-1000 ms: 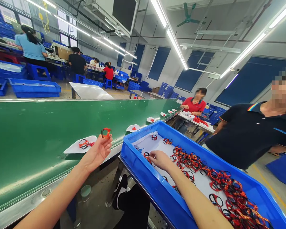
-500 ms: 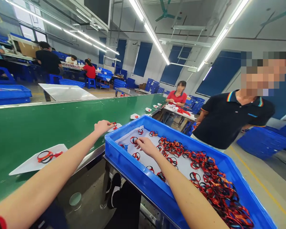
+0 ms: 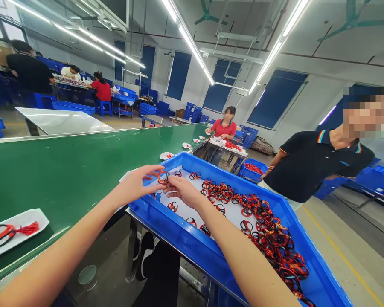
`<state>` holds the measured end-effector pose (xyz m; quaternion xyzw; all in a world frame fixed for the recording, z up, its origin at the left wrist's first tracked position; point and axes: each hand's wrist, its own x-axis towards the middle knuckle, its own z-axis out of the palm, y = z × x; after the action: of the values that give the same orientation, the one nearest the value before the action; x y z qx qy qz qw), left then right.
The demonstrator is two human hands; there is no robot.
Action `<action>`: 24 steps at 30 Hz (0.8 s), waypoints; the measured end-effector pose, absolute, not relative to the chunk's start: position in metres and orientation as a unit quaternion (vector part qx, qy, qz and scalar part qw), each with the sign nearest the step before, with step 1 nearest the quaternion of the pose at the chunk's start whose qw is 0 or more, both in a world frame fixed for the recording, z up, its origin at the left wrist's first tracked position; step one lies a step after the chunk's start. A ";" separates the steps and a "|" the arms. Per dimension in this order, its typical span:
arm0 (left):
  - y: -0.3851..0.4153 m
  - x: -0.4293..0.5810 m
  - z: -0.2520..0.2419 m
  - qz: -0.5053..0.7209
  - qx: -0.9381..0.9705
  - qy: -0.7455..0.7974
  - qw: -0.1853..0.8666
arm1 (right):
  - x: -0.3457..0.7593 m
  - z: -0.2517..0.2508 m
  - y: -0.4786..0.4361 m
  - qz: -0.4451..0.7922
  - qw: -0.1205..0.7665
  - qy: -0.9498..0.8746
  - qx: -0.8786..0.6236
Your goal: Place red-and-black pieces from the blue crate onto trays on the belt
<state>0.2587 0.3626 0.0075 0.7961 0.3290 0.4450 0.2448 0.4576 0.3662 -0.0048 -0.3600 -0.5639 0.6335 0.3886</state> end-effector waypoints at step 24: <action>0.308 0.221 -0.053 0.659 0.522 0.247 0.481 | 0.469 -0.044 0.368 0.254 -0.034 -0.760 -0.597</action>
<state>0.2213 0.3075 -0.0527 0.5222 0.2466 0.6593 0.4815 0.4695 0.3684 -0.0439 -0.5975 -0.7598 0.2542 -0.0336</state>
